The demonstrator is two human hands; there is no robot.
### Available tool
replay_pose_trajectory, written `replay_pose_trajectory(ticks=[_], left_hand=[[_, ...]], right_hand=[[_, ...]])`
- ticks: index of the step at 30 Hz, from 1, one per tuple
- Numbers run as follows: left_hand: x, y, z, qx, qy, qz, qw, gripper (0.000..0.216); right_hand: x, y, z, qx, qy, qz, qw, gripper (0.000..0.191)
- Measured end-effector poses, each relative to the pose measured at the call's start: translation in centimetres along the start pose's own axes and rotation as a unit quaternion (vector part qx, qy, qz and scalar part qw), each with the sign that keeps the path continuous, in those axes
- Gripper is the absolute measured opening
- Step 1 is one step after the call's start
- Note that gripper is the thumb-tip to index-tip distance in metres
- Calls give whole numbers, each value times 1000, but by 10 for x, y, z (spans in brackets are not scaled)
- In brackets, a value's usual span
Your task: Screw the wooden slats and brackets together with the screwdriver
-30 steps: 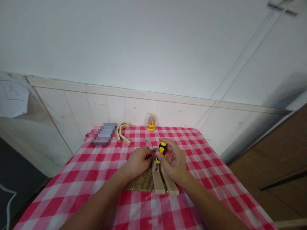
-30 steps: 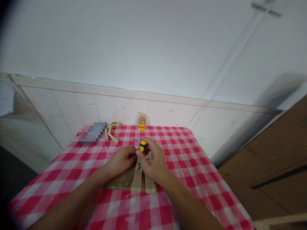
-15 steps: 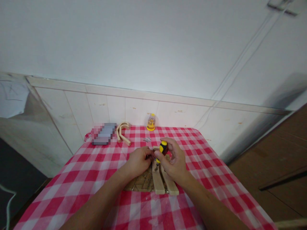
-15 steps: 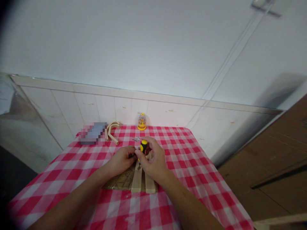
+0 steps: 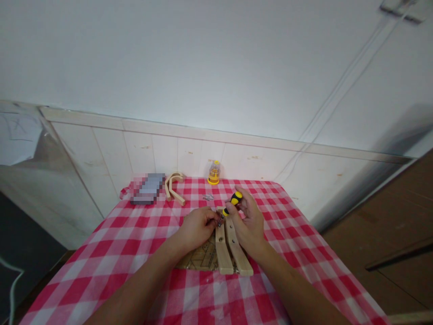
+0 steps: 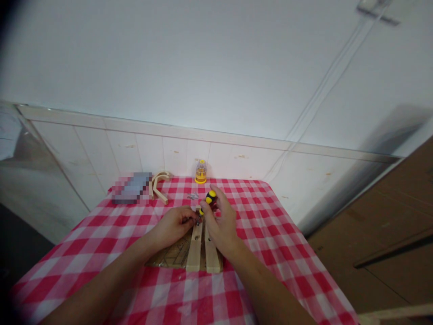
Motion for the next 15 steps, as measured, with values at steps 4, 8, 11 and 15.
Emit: replay_pose_trajectory(ticks=[4,8,11,15], left_hand=[[0,0,1,-5,-5,-4,1000,25],[1,0,1,-13,-12,0,1000,25],[1,1,2,-13,-7,2,1000,25],[1,2,4,-8,1,-1,1000,24]], right_hand=[[1,-1,-1,-21,10,-19,1000,46],[2,-2,-3,-29,26,-53,998,49],[2,-2,-8,-38,41,-81,995,50],[2,-2,-13,-48,65,-110,991,48]])
Point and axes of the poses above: each hand's wrist, its own x-axis towards the middle knuckle, its own y-axis out of the back of the hand, z = x × y, the point moved 4 cm from there along x, towards the middle knuckle, and after that the axes turned 12 degrees about -y, right-handed, at the moved point
